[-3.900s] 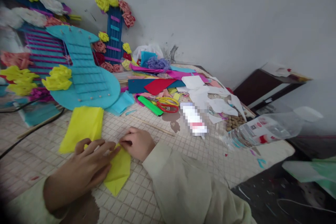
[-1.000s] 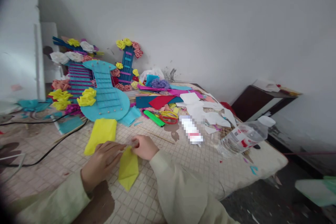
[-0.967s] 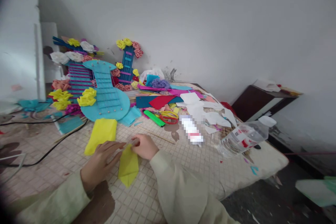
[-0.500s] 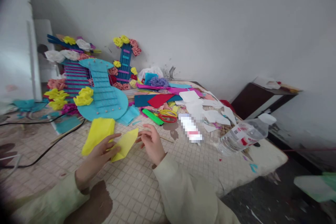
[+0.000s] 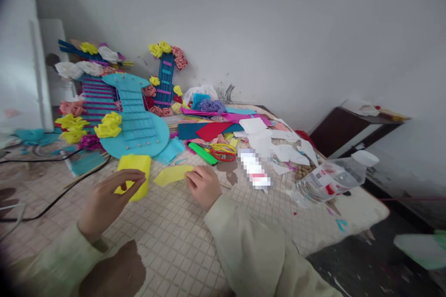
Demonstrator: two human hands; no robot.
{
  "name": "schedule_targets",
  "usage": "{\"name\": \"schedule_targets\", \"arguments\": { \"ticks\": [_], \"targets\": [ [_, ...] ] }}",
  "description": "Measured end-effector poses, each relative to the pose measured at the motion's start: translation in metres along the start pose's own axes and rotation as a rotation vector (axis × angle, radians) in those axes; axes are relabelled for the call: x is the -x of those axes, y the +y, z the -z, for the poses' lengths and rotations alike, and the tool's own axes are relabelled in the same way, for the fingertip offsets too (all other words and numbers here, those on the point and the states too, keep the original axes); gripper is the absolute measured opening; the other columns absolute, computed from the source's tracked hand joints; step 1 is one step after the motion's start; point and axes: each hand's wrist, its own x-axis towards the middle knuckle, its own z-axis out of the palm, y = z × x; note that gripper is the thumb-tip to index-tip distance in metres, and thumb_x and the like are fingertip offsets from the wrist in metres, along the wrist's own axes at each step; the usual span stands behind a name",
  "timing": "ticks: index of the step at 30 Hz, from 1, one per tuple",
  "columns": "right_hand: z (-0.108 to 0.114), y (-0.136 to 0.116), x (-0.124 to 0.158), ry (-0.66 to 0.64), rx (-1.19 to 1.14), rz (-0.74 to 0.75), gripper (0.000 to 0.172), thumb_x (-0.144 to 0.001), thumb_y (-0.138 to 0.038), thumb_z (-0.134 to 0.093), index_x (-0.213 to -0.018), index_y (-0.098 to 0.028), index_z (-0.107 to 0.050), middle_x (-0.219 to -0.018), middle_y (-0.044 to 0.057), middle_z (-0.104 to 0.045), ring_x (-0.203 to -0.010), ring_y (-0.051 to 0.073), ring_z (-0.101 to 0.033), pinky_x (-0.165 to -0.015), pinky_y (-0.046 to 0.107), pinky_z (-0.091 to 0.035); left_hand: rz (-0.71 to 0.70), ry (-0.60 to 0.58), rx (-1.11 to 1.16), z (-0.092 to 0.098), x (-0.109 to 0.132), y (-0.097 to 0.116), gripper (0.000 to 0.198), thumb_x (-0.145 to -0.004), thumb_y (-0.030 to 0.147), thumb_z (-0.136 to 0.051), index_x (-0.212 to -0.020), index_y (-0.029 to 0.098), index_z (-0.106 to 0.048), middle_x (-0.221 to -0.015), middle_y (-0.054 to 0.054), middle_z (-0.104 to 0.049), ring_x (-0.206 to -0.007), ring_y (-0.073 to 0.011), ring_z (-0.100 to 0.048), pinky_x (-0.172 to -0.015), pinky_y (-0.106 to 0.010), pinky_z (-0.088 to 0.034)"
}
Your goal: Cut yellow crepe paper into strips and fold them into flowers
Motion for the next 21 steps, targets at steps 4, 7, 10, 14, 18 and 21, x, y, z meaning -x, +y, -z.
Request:
{"name": "schedule_targets", "arguments": {
  "ticks": [4,7,10,14,18,21],
  "targets": [
    [-0.009,0.003,0.004,-0.125,0.017,0.028,0.015,-0.079,-0.011,-0.05,-0.077,-0.018,-0.064,-0.071,0.005,-0.06,-0.07,0.017,-0.054,-0.067,0.03,-0.043,0.008,0.011,-0.063,0.01,0.0,-0.003,0.013,-0.076,0.033,-0.059,-0.071,0.021,-0.062,-0.078,-0.002,-0.067,-0.065,-0.0146,-0.058,-0.053,-0.025,-0.045],
    [-0.011,0.005,0.007,-0.162,-0.019,0.016,0.014,-0.079,-0.013,-0.052,-0.077,-0.018,-0.065,-0.071,0.005,-0.061,-0.07,0.016,-0.054,-0.067,0.029,-0.042,0.024,0.025,-0.096,0.016,-0.001,-0.003,0.019,-0.078,0.034,-0.056,-0.065,0.02,-0.06,-0.072,-0.001,-0.065,-0.061,-0.0139,-0.057,-0.054,-0.026,-0.046],
    [-0.01,0.006,0.008,-0.176,-0.051,0.004,0.014,-0.08,-0.015,-0.052,-0.077,-0.018,-0.066,-0.071,0.004,-0.062,-0.069,0.016,-0.053,-0.066,0.029,-0.042,-0.135,-0.088,-0.127,0.014,0.0,-0.004,0.025,-0.082,0.029,-0.05,-0.061,0.02,-0.059,-0.076,-0.002,-0.065,-0.073,-0.016,-0.059,-0.066,-0.03,-0.048],
    [-0.007,0.009,0.009,-0.217,-0.095,-0.008,0.013,-0.081,-0.019,-0.054,-0.077,-0.019,-0.066,-0.072,0.003,-0.063,-0.069,0.015,-0.054,-0.067,0.029,-0.041,-0.385,-0.285,-0.295,-0.006,0.008,-0.005,0.021,-0.08,0.021,-0.051,-0.1,0.019,-0.059,-0.097,-0.006,-0.065,-0.091,-0.0221,-0.057,-0.078,-0.04,-0.044],
    [-0.002,0.01,0.009,-0.23,-0.141,-0.021,0.012,-0.08,-0.019,-0.055,-0.076,-0.02,-0.067,-0.072,0.002,-0.063,-0.069,0.015,-0.054,-0.066,0.028,-0.041,-0.402,-0.37,-0.387,-0.025,0.014,-0.003,0.027,-0.082,0.017,-0.048,-0.108,0.018,-0.054,-0.101,-0.007,-0.064,-0.092,-0.023,-0.056,-0.077,-0.041,-0.043],
    [0.001,0.011,0.01,-0.258,-0.149,-0.046,0.009,-0.078,-0.02,-0.058,-0.078,-0.021,-0.067,-0.072,0.002,-0.063,-0.069,0.015,-0.054,-0.066,0.029,-0.041,-0.419,-0.375,-0.388,-0.028,0.013,-0.002,0.021,-0.084,0.018,-0.045,-0.102,0.017,-0.056,-0.095,-0.007,-0.065,-0.089,-0.0228,-0.056,-0.077,-0.04,-0.042]
  ]
}}
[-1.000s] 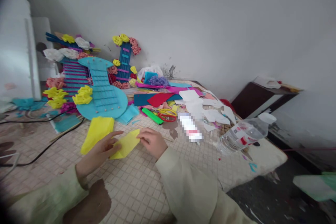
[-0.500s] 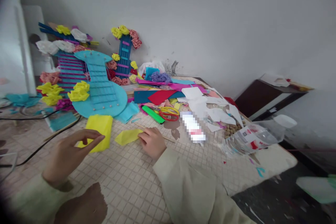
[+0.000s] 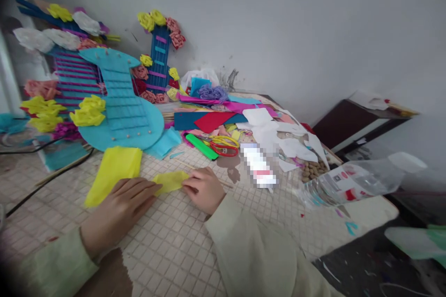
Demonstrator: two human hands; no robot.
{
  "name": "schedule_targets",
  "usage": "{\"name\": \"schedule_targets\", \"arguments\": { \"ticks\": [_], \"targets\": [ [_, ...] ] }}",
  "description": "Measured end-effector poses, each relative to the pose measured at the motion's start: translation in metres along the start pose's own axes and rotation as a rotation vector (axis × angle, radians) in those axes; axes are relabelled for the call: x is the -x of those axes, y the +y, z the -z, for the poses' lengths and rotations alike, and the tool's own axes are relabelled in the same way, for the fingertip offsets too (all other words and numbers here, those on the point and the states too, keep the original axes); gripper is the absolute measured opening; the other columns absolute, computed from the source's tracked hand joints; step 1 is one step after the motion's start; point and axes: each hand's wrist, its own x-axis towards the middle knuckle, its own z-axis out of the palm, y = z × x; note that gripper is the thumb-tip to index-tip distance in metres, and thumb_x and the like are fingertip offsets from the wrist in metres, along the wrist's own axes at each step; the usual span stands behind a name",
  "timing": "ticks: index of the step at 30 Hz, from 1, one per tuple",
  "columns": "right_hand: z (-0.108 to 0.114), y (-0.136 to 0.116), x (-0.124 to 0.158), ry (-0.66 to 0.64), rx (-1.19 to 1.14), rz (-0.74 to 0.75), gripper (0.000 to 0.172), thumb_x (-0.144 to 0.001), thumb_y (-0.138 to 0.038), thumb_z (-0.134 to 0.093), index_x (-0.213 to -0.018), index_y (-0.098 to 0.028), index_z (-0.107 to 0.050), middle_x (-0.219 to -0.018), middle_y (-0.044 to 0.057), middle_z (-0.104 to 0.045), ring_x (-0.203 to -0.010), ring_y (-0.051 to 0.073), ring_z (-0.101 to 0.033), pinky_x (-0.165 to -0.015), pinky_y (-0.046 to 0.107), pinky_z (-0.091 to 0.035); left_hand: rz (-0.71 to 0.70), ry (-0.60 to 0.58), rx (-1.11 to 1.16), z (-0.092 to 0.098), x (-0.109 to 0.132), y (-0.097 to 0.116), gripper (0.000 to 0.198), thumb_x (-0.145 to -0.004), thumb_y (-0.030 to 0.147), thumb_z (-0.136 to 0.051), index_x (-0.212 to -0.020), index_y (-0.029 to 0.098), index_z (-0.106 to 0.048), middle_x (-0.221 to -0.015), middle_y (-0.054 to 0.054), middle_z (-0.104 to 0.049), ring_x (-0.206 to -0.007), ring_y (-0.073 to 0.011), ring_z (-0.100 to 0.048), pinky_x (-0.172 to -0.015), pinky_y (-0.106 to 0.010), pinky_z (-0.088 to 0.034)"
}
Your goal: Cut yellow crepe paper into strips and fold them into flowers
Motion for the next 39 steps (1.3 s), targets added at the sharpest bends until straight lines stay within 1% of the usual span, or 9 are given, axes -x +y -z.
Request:
{"name": "schedule_targets", "arguments": {
  "ticks": [4,10,16,22,25,28,33,39],
  "targets": [
    [0.002,0.002,0.001,-0.018,-0.007,-0.034,0.007,-0.076,-0.019,-0.061,-0.08,-0.02,-0.066,-0.075,0.003,-0.064,-0.07,0.015,-0.056,-0.068,0.03,-0.041,-0.018,-0.006,0.036,0.001,-0.001,-0.001,0.018,-0.086,0.019,-0.042,-0.095,0.016,-0.058,-0.092,-0.006,-0.065,-0.086,-0.0216,-0.057,-0.075,-0.038,-0.041],
    [0.004,0.005,0.003,-0.125,-0.047,-0.06,0.006,-0.077,-0.021,-0.061,-0.078,-0.02,-0.067,-0.076,0.002,-0.064,-0.072,0.015,-0.056,-0.068,0.029,-0.041,0.029,-0.012,0.081,0.0,-0.001,-0.001,0.016,-0.085,0.02,-0.043,-0.089,0.018,-0.058,-0.092,-0.004,-0.065,-0.087,-0.0214,-0.056,-0.075,-0.037,-0.038],
    [0.004,0.005,0.003,-0.138,-0.079,-0.164,0.004,-0.076,-0.024,-0.063,-0.076,-0.021,-0.065,-0.075,0.001,-0.063,-0.074,0.016,-0.055,-0.07,0.031,-0.04,0.096,-0.008,0.089,0.0,-0.004,0.001,0.014,-0.084,0.022,-0.044,-0.082,0.02,-0.058,-0.087,-0.003,-0.064,-0.082,-0.0214,-0.055,-0.07,-0.037,-0.037],
    [0.005,0.001,0.0,-0.145,-0.096,-0.206,0.003,-0.076,-0.02,-0.062,-0.075,-0.018,-0.065,-0.075,0.002,-0.063,-0.076,0.016,-0.054,-0.073,0.032,-0.037,0.184,-0.026,0.149,0.0,-0.005,0.001,0.013,-0.083,0.026,-0.046,-0.083,0.021,-0.058,-0.081,-0.001,-0.065,-0.08,-0.021,-0.054,-0.071,-0.037,-0.035],
    [0.004,-0.002,-0.002,-0.131,-0.085,-0.239,0.005,-0.075,-0.019,-0.063,-0.071,-0.017,-0.064,-0.069,0.001,-0.062,-0.072,0.015,-0.054,-0.072,0.032,-0.036,0.216,-0.019,0.145,0.0,-0.005,0.001,0.014,-0.082,0.03,-0.047,-0.08,0.022,-0.059,-0.079,0.0,-0.064,-0.078,-0.021,-0.054,-0.069,-0.036,-0.034],
    [0.001,-0.003,-0.004,-0.125,-0.06,-0.265,0.008,-0.074,-0.019,-0.063,-0.066,-0.017,-0.062,-0.065,0.0,-0.061,-0.068,0.014,-0.053,-0.071,0.032,-0.034,0.245,-0.038,0.128,-0.001,-0.006,0.001,0.015,-0.082,0.03,-0.047,-0.078,0.022,-0.059,-0.078,-0.001,-0.062,-0.077,-0.0211,-0.053,-0.069,-0.036,-0.033],
    [-0.001,-0.004,-0.006,-0.126,-0.029,-0.279,0.012,-0.074,-0.019,-0.061,-0.063,-0.018,-0.059,-0.063,-0.002,-0.06,-0.067,0.014,-0.053,-0.07,0.031,-0.033,0.313,-0.069,0.098,-0.003,-0.01,0.001,0.02,-0.081,0.033,-0.045,-0.072,0.02,-0.056,-0.073,-0.002,-0.059,-0.075,-0.0225,-0.053,-0.069,-0.038,-0.032],
    [-0.002,-0.007,-0.008,-0.126,0.003,-0.314,0.016,-0.073,-0.018,-0.061,-0.058,-0.018,-0.055,-0.058,-0.004,-0.056,-0.064,0.012,-0.051,-0.071,0.031,-0.033,0.354,-0.1,0.076,-0.005,-0.011,0.003,0.024,-0.084,0.035,-0.039,-0.071,0.02,-0.053,-0.072,-0.003,-0.058,-0.075,-0.0235,-0.052,-0.067,-0.039,-0.032]
  ]
}}
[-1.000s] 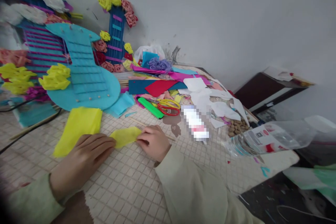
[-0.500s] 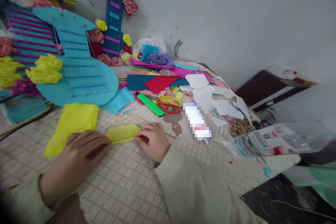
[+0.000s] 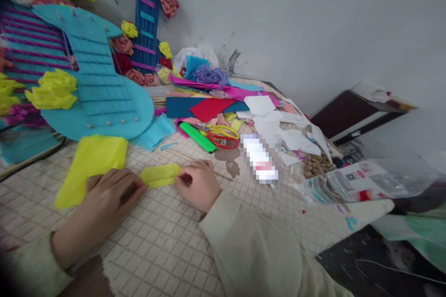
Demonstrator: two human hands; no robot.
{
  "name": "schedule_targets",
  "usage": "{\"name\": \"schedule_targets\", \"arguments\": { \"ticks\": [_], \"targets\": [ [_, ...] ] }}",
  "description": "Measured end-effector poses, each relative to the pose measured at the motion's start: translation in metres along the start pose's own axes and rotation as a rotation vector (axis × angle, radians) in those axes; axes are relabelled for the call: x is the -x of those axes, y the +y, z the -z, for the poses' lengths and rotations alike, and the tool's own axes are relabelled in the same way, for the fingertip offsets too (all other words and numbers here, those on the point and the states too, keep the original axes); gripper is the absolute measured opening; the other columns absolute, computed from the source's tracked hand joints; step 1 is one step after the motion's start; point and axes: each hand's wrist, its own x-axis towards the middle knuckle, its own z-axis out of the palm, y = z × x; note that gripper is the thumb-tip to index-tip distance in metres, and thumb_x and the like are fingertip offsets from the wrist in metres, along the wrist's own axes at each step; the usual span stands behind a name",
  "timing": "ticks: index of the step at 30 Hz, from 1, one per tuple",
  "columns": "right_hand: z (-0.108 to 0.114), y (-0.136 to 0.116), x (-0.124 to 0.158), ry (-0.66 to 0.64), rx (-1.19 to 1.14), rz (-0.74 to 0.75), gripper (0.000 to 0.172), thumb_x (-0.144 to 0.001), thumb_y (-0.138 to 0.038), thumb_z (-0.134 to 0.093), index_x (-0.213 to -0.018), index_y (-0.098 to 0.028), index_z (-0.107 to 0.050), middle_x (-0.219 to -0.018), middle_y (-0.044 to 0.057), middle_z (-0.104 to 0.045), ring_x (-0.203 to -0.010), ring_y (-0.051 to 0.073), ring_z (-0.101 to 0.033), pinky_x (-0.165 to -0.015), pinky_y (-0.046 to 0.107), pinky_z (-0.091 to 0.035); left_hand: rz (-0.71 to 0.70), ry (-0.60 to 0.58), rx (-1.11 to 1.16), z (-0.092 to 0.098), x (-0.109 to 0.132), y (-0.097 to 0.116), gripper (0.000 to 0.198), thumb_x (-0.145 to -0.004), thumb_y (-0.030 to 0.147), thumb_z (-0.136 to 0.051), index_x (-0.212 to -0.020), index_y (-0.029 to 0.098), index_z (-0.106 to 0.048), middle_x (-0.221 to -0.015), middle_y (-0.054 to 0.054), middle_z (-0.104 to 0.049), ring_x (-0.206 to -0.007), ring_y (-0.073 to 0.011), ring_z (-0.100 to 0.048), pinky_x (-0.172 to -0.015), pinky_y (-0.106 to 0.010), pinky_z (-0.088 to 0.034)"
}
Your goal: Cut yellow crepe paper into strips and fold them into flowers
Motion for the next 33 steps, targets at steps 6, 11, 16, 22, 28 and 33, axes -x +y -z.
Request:
{"name": "schedule_targets", "arguments": {
  "ticks": [6,11,16,22,28,33],
  "targets": [
    [0.0002,-0.0037,-0.0025,-0.012,-0.008,-0.036,0.017,-0.069,-0.015,-0.061,-0.055,-0.018,-0.052,-0.057,-0.003,-0.056,-0.062,0.013,-0.051,-0.069,0.03,-0.035,0.017,0.01,0.001,-0.0026,-0.0005,-0.001,0.024,-0.085,0.034,-0.038,-0.068,0.021,-0.05,-0.072,-0.003,-0.055,-0.075,-0.0228,-0.05,-0.067,-0.038,-0.036],
    [0.0011,-0.0048,-0.0032,-0.018,-0.007,-0.053,0.018,-0.069,-0.016,-0.061,-0.054,-0.018,-0.051,-0.056,-0.003,-0.056,-0.061,0.013,-0.051,-0.069,0.031,-0.035,0.026,0.026,-0.01,-0.0033,-0.0018,-0.0002,0.021,-0.082,0.034,-0.042,-0.067,0.021,-0.05,-0.071,-0.004,-0.055,-0.075,-0.0238,-0.048,-0.067,-0.041,-0.035],
    [0.002,-0.0027,-0.0025,-0.031,0.0,-0.026,0.018,-0.072,-0.021,-0.062,-0.057,-0.018,-0.052,-0.057,-0.004,-0.056,-0.062,0.012,-0.052,-0.066,0.028,-0.035,0.022,0.049,0.004,-0.0033,-0.0025,-0.0001,0.02,-0.081,0.032,-0.043,-0.066,0.021,-0.05,-0.071,-0.004,-0.056,-0.075,-0.0246,-0.048,-0.067,-0.043,-0.034],
    [0.0028,-0.0018,-0.0025,-0.035,-0.01,-0.036,0.02,-0.072,-0.021,-0.062,-0.056,-0.018,-0.051,-0.056,-0.004,-0.056,-0.061,0.012,-0.051,-0.066,0.029,-0.035,0.006,0.045,0.037,-0.0041,-0.003,-0.0019,0.02,-0.082,0.031,-0.042,-0.067,0.02,-0.051,-0.073,-0.005,-0.056,-0.075,-0.0246,-0.047,-0.066,-0.042,-0.036],
    [0.0019,-0.0027,-0.0036,-0.032,-0.017,-0.044,0.021,-0.073,-0.02,-0.06,-0.054,-0.017,-0.051,-0.055,-0.003,-0.054,-0.059,0.012,-0.05,-0.065,0.029,-0.034,-0.01,0.058,-0.002,-0.0051,-0.0033,-0.0017,0.019,-0.082,0.03,-0.042,-0.067,0.021,-0.049,-0.072,-0.005,-0.055,-0.076,-0.0251,-0.046,-0.066,-0.042,-0.036],
    [-0.0011,-0.004,-0.0046,-0.017,0.008,-0.087,0.022,-0.068,-0.018,-0.063,-0.052,-0.017,-0.049,-0.054,-0.004,-0.054,-0.06,0.012,-0.05,-0.07,0.031,-0.033,-0.058,0.072,-0.008,-0.0037,-0.0034,-0.0018,0.019,-0.082,0.027,-0.043,-0.066,0.021,-0.05,-0.07,-0.006,-0.054,-0.074,-0.0259,-0.046,-0.064,-0.042,-0.036]
  ]
}}
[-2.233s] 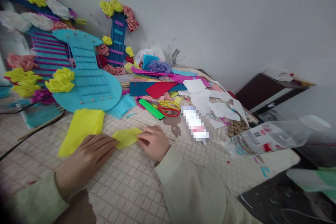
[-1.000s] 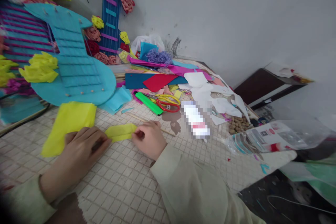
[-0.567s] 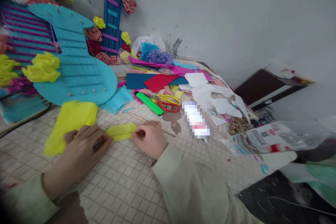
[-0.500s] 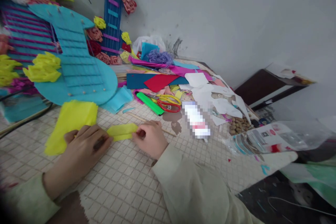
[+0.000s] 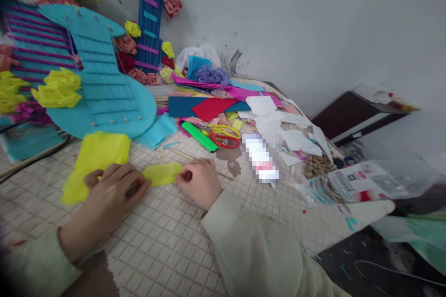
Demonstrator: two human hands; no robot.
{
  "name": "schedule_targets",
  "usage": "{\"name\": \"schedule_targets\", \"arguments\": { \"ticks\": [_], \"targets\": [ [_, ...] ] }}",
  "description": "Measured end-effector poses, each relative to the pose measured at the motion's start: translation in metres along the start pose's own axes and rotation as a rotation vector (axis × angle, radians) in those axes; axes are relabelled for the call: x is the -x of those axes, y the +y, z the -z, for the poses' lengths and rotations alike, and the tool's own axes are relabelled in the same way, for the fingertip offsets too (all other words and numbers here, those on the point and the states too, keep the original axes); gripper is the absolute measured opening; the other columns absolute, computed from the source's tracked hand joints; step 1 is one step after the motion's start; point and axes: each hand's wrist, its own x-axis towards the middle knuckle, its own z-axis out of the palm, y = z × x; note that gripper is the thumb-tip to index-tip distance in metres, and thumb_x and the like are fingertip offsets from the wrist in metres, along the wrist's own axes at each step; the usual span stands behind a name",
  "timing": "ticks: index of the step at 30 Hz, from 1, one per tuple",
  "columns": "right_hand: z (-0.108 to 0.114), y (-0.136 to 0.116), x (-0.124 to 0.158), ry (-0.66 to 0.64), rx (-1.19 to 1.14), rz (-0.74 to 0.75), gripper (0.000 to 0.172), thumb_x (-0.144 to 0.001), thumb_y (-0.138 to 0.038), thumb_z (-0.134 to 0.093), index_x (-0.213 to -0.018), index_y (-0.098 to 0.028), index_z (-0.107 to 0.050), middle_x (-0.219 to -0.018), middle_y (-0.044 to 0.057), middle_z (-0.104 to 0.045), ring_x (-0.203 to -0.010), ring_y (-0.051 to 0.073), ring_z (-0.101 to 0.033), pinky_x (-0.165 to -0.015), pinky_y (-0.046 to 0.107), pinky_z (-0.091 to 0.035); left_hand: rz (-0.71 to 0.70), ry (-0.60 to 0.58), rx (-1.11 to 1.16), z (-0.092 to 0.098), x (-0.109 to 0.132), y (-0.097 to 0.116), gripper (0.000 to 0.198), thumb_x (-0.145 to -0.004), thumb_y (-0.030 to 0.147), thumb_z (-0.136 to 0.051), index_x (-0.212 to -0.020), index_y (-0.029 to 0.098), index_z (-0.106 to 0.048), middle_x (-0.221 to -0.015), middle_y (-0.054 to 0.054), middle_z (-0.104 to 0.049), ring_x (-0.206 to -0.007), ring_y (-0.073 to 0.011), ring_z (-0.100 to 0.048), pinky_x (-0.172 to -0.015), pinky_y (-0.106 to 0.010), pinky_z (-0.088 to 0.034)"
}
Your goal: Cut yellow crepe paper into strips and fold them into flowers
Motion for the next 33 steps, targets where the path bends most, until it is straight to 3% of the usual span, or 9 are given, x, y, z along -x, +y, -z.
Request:
{"name": "schedule_targets", "arguments": {
  "ticks": [11,17,21,25,33],
  "targets": [
    [-0.001,-0.001,0.0,-0.009,0.033,-0.002,0.022,-0.068,-0.019,-0.063,-0.052,-0.017,-0.048,-0.055,-0.005,-0.053,-0.06,0.011,-0.05,-0.07,0.03,-0.031,-0.007,-0.039,-0.074,0.002,0.0,0.002,0.02,-0.084,0.026,-0.042,-0.066,0.019,-0.05,-0.071,-0.005,-0.054,-0.076,-0.0249,-0.046,-0.066,-0.041,-0.037],
    [0.0,-0.001,0.002,0.018,0.086,0.034,0.019,-0.069,-0.02,-0.063,-0.058,-0.017,-0.048,-0.061,-0.003,-0.051,-0.067,0.013,-0.048,-0.071,0.029,-0.03,0.109,-0.005,-0.141,0.005,0.0,0.008,0.012,-0.08,0.027,-0.047,-0.071,0.02,-0.052,-0.079,-0.006,-0.053,-0.078,-0.0255,-0.046,-0.071,-0.044,-0.035],
    [-0.002,-0.004,0.005,0.068,0.173,0.216,0.006,-0.077,-0.014,-0.055,-0.071,-0.017,-0.055,-0.077,0.001,-0.051,-0.078,0.015,-0.047,-0.077,0.032,-0.026,0.131,0.032,-0.179,0.006,0.001,0.009,0.009,-0.078,0.028,-0.049,-0.074,0.02,-0.052,-0.083,-0.007,-0.051,-0.079,-0.0265,-0.046,-0.071,-0.045,-0.034],
    [-0.005,-0.009,0.01,0.008,0.245,0.407,0.024,-0.084,-0.008,-0.043,-0.08,-0.022,-0.062,-0.079,0.001,-0.049,-0.078,0.014,-0.043,-0.077,0.036,-0.021,0.137,0.043,-0.18,0.004,0.0,0.009,0.01,-0.077,0.029,-0.051,-0.073,0.02,-0.052,-0.083,-0.006,-0.05,-0.08,-0.0263,-0.045,-0.071,-0.044,-0.034],
    [-0.008,-0.01,0.011,-0.07,0.267,0.463,0.029,-0.091,-0.02,-0.039,-0.094,-0.035,-0.064,-0.097,0.001,-0.05,-0.092,0.017,-0.04,-0.082,0.041,-0.017,0.128,0.065,-0.175,0.001,0.001,0.007,0.011,-0.076,0.03,-0.05,-0.074,0.019,-0.052,-0.085,-0.007,-0.051,-0.081,-0.0255,-0.044,-0.071,-0.042,-0.034]
  ]
}}
